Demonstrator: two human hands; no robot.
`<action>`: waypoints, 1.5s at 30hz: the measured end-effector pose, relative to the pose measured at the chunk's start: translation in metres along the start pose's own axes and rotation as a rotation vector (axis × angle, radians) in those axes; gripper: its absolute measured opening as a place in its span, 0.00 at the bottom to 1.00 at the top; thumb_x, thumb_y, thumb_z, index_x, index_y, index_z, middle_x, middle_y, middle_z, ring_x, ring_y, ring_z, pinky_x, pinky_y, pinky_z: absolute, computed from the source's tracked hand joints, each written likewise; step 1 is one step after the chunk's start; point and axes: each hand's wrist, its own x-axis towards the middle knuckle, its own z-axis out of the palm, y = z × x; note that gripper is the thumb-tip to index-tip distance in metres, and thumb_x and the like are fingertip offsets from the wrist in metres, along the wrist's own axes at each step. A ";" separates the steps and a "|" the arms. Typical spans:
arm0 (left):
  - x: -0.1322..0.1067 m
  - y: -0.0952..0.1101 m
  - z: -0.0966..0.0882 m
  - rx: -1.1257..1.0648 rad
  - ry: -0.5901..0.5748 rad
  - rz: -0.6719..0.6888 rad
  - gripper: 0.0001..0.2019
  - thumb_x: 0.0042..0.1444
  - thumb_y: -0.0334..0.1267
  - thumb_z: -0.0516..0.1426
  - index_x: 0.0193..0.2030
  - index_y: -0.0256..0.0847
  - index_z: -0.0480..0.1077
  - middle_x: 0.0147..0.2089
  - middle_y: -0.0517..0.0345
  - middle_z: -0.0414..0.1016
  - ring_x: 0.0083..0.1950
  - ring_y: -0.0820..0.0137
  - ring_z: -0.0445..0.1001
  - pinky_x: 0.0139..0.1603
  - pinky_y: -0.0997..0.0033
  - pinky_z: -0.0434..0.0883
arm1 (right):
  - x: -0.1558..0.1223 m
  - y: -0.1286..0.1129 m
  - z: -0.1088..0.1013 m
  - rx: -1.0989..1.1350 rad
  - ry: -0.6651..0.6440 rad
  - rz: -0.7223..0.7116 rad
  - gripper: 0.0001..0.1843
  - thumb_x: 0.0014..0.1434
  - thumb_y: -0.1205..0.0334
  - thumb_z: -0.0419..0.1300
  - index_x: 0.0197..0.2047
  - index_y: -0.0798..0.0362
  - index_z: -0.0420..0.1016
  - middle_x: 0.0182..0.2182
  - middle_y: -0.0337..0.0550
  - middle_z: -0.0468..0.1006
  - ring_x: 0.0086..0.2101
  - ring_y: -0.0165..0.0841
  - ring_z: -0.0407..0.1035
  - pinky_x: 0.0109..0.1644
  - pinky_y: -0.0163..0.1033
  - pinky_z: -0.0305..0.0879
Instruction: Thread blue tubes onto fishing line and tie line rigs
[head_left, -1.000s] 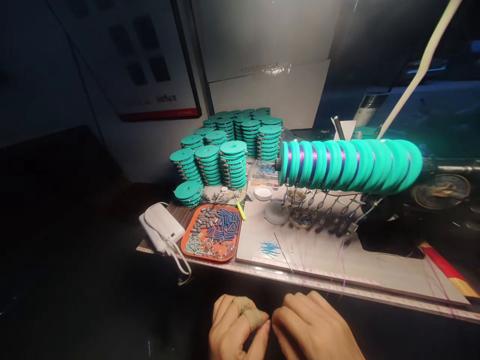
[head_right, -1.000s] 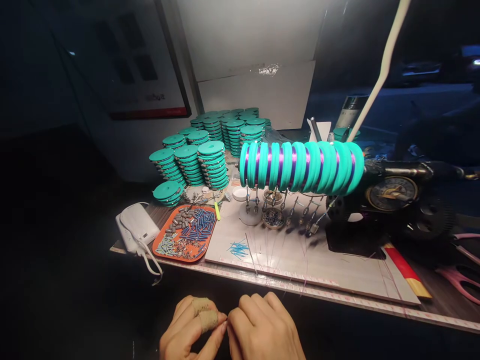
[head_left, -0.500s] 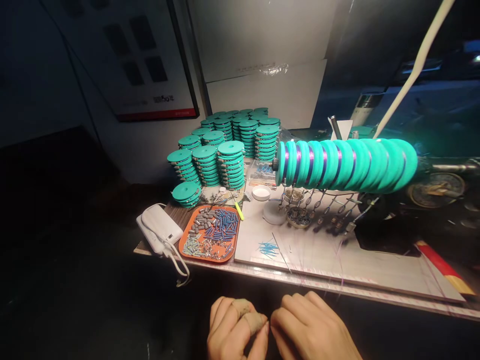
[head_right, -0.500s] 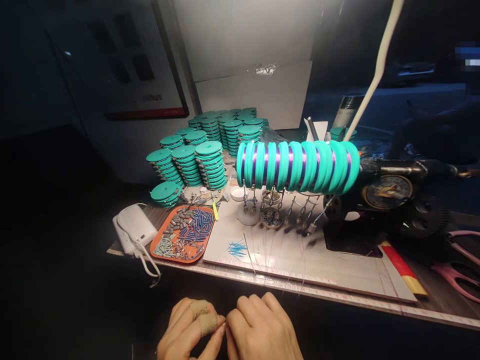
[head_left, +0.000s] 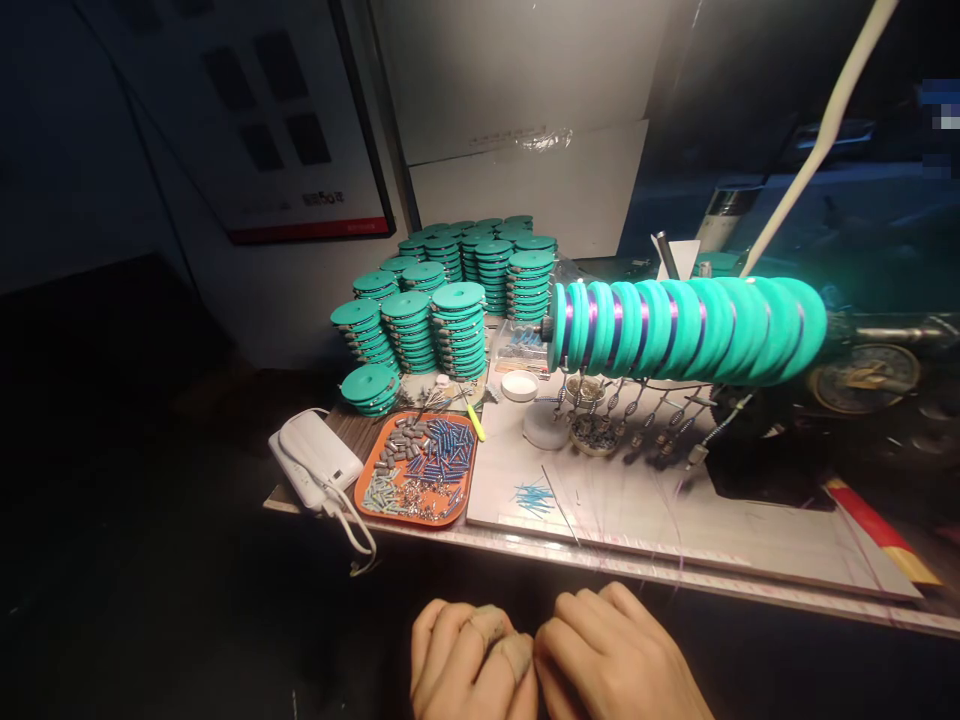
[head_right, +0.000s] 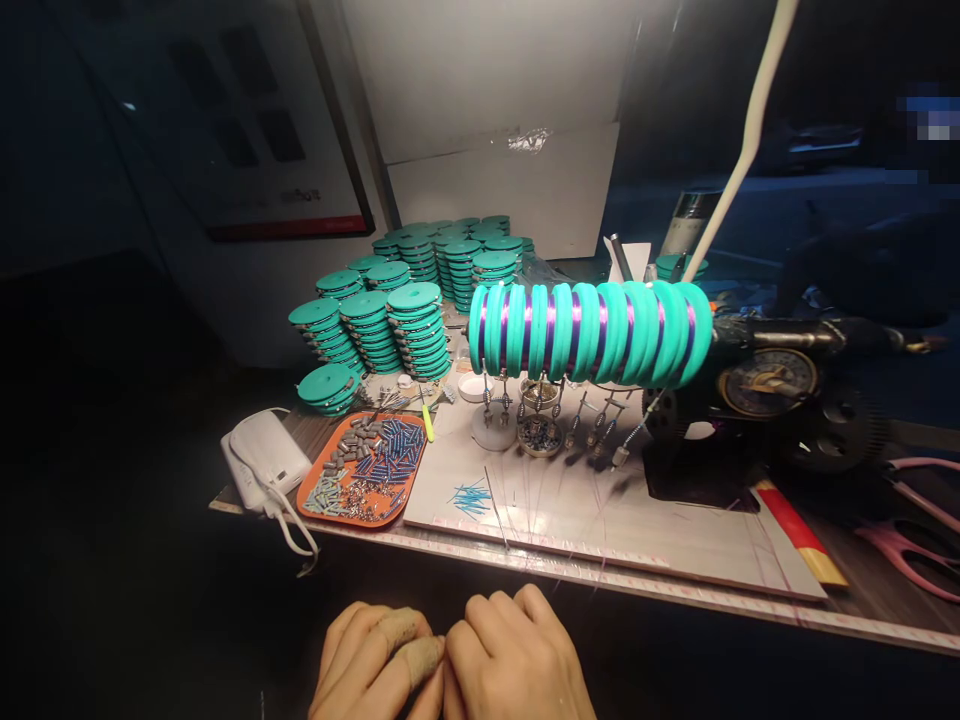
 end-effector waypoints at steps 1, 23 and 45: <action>0.000 0.000 0.000 0.002 -0.008 -0.004 0.08 0.48 0.25 0.53 0.23 0.40 0.68 0.22 0.58 0.71 0.25 0.71 0.64 0.32 0.64 0.61 | 0.000 0.001 0.000 0.002 0.002 -0.005 0.22 0.60 0.69 0.44 0.15 0.53 0.60 0.14 0.35 0.62 0.17 0.28 0.53 0.24 0.35 0.47; 0.023 0.005 -0.001 0.088 -0.276 0.045 0.09 0.49 0.26 0.50 0.23 0.41 0.66 0.26 0.59 0.72 0.27 0.69 0.65 0.38 0.63 0.59 | 0.000 0.019 -0.010 -0.021 -0.005 -0.018 0.18 0.59 0.71 0.43 0.22 0.51 0.65 0.18 0.36 0.65 0.27 0.33 0.62 0.51 0.46 0.53; 0.047 0.000 -0.015 -0.044 -0.470 0.028 0.09 0.44 0.29 0.60 0.35 0.41 0.69 0.32 0.59 0.75 0.33 0.66 0.70 0.34 0.65 0.66 | 0.003 0.030 -0.026 0.202 -0.079 0.026 0.07 0.54 0.72 0.53 0.29 0.51 0.66 0.22 0.35 0.70 0.30 0.33 0.65 0.50 0.46 0.57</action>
